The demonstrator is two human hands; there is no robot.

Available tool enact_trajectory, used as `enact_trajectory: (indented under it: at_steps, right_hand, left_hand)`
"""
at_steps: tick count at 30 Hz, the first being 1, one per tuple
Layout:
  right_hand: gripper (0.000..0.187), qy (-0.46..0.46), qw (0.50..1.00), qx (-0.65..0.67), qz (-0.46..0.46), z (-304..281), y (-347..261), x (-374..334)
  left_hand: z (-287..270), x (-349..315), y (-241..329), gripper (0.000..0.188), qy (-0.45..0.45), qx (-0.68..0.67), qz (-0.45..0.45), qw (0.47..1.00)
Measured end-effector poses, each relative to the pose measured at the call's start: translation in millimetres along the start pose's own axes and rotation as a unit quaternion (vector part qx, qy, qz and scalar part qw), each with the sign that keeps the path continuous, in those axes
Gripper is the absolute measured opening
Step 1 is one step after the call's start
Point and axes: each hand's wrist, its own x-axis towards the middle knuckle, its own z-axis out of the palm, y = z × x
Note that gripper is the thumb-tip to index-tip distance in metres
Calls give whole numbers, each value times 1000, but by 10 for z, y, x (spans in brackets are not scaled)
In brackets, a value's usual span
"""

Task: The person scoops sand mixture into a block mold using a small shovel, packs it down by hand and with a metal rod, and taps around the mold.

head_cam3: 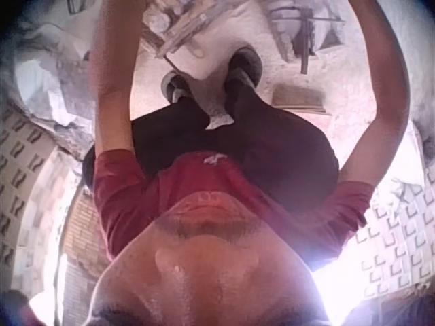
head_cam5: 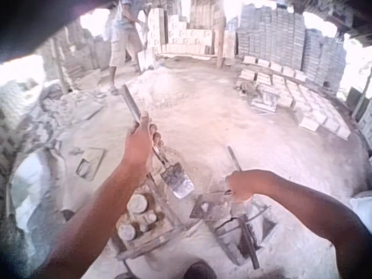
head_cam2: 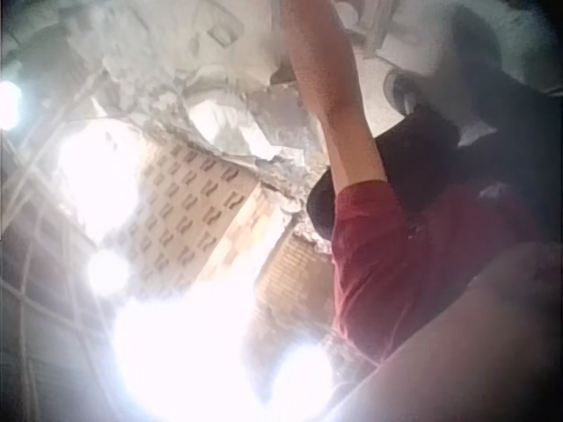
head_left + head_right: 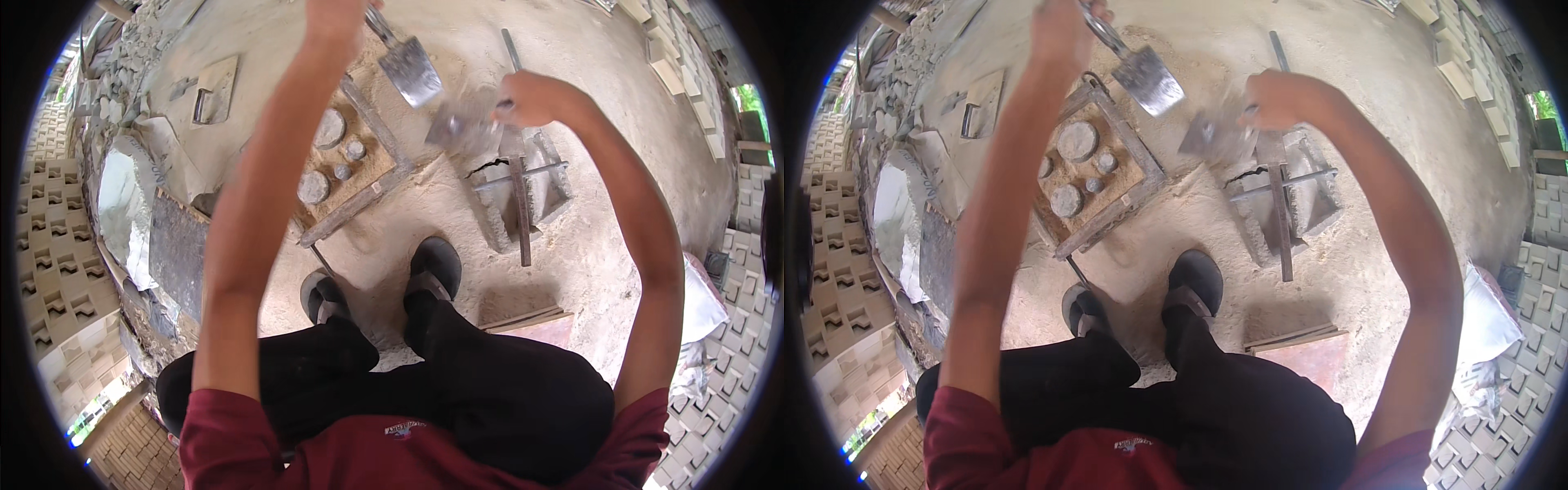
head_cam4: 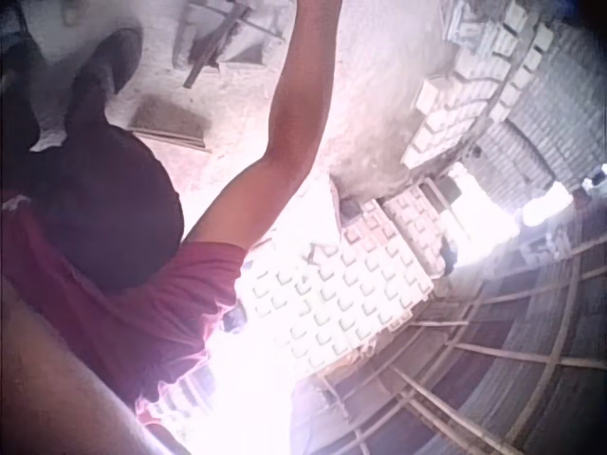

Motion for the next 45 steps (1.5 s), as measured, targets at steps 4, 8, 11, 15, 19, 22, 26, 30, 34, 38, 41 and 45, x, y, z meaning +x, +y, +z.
enact_trajectory:
  at_steps: [4,8,11,15,19,22,26,30,34,38,41,45]
  right_hand:
    - [44,-218,975,-24,-22,-6,-769,94]
    - [46,-332,936,-92,-69,172,-1232,165]
    - [47,-334,932,-21,-136,584,-1280,260]
    - [48,-285,937,132,-151,1071,-1244,285]
    - [46,-227,953,108,-167,957,-1113,357]
    - [43,-259,952,101,-131,673,-753,389]
    - [41,-311,944,109,-17,357,-700,463]
    - [41,-383,921,63,-16,331,-1045,484]
    - [41,-366,929,53,-10,367,-1046,537]
    - [38,-276,961,-26,20,-106,-898,612]
    - [36,-197,977,-46,63,-335,-548,643]
    - [31,-141,981,-28,131,-263,90,693]
  left_hand:
    - [-196,6,407,26,-12,86,60,994]
    - [-398,-76,552,26,-10,155,81,985]
    - [-542,-192,565,27,-47,218,87,971]
    - [-591,-480,536,27,-71,221,33,972]
    - [-823,-639,396,27,-49,175,-8,983]
    - [-770,-757,371,26,-19,123,-43,991]
    - [-929,-755,485,28,4,87,-57,995]
    - [-1029,-810,678,20,-20,55,-56,997]
    - [-1070,-778,712,20,-11,64,-40,997]
    - [-1110,-776,715,20,-19,62,-35,997]
    - [-1100,-741,711,20,-11,52,-56,997]
    - [-1142,-708,766,20,-10,43,-44,998]
